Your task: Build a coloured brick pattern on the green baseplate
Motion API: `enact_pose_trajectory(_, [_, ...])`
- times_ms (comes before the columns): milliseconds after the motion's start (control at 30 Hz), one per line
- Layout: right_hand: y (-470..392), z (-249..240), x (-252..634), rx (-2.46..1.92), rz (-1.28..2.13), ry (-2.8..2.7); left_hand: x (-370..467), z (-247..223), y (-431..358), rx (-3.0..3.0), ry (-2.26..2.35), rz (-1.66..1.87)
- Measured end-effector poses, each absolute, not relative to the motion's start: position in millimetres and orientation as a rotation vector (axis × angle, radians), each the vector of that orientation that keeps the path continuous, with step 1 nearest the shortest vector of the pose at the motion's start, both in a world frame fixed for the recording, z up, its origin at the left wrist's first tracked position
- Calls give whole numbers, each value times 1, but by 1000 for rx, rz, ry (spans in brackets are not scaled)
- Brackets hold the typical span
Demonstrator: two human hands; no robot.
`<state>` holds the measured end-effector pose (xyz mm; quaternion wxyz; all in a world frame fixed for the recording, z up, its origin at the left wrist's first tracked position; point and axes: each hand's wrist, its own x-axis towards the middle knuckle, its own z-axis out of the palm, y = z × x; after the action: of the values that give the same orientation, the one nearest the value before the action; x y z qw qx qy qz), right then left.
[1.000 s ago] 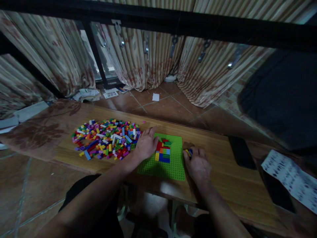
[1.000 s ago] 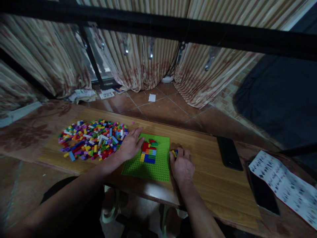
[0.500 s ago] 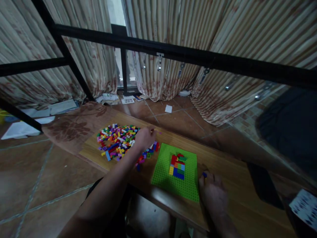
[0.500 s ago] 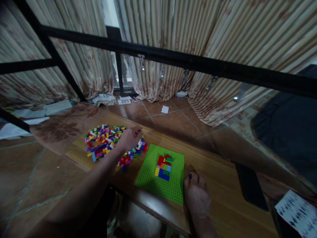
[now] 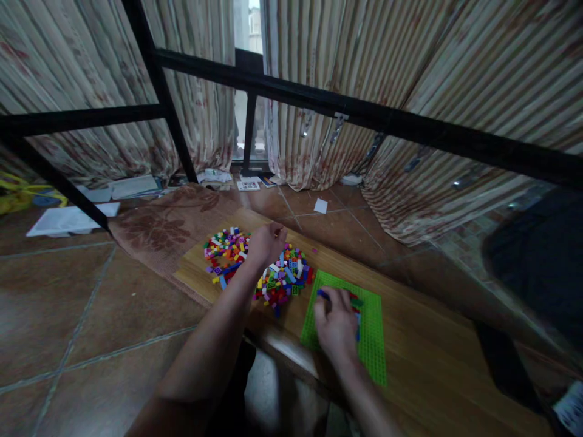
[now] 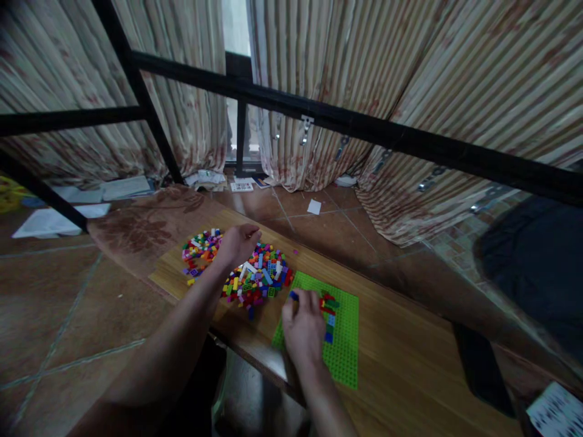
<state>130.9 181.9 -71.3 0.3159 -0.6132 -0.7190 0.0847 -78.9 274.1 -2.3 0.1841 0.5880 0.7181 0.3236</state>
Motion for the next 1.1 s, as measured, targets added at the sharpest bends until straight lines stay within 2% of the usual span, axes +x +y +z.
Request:
enact_pose_trajectory(133, [186, -94, 57, -1732, 152, -1968, -82, -6, 273, 1692, 1999, 957])
enact_pose_trajectory(300, [179, -99, 48, -1759, 125, -1959, -83, -11, 275, 1733, 1966, 922])
enact_pose_trajectory(533, [181, -59, 126, -1570, 128, -1882, -50, -12, 268, 1904, 1843, 769])
enact_pose_trajectory(733, [224, -66, 238, -1735, 356, -1895, 3, -26, 250, 2161, 1624, 471])
enact_pose_trajectory(1100, [217, -93, 252, -1581, 576, -1889, 61, -50, 263, 2198, 1410, 391])
